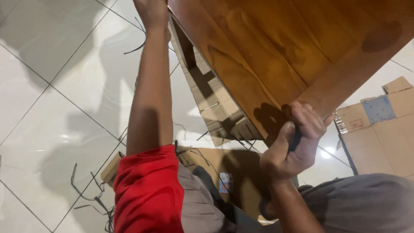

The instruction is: The person assembles a wooden chair by using black zip ties to secure cardboard protective pieces around the chair legs and frame while sitting on a tiled floor.

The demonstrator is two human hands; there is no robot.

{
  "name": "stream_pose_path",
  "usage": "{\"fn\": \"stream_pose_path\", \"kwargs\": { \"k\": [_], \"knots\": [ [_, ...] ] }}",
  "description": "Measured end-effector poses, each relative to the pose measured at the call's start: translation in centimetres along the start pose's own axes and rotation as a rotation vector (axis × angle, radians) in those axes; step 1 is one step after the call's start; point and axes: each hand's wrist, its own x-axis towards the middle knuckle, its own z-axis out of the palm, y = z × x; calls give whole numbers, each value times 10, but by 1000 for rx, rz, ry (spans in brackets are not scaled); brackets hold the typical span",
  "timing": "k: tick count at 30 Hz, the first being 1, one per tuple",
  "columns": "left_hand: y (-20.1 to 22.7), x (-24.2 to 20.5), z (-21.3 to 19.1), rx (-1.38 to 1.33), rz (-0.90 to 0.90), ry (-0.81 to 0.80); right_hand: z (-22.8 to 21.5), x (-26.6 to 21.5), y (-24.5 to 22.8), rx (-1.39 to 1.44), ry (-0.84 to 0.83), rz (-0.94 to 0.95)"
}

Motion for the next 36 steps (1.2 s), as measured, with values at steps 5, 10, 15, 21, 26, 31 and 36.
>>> {"fn": "stream_pose_path", "kwargs": {
  "k": [5, 10, 15, 21, 26, 31, 36],
  "knots": [
    [13, 17, -10, -107, -133, -162, 4, -9, 14, -6, 76, 14],
    [27, 27, -16, -194, -160, -301, 5, -15, 41, 118, 88, -131],
    [29, 29, -21, -181, -116, -374, 5, -11, 46, 134, 104, -170],
    [4, 26, -26, -296, -53, -347, 14, 8, 78, 218, 135, -228],
    [-11, 11, -13, -343, -10, -228, 9, 41, 110, 229, 145, -215],
    [-10, 0, 21, -387, 35, -171, -16, 88, 142, 178, 82, -189],
    [12, -27, 56, -423, 77, -129, -54, 127, 185, 167, 45, -171]
  ]
}}
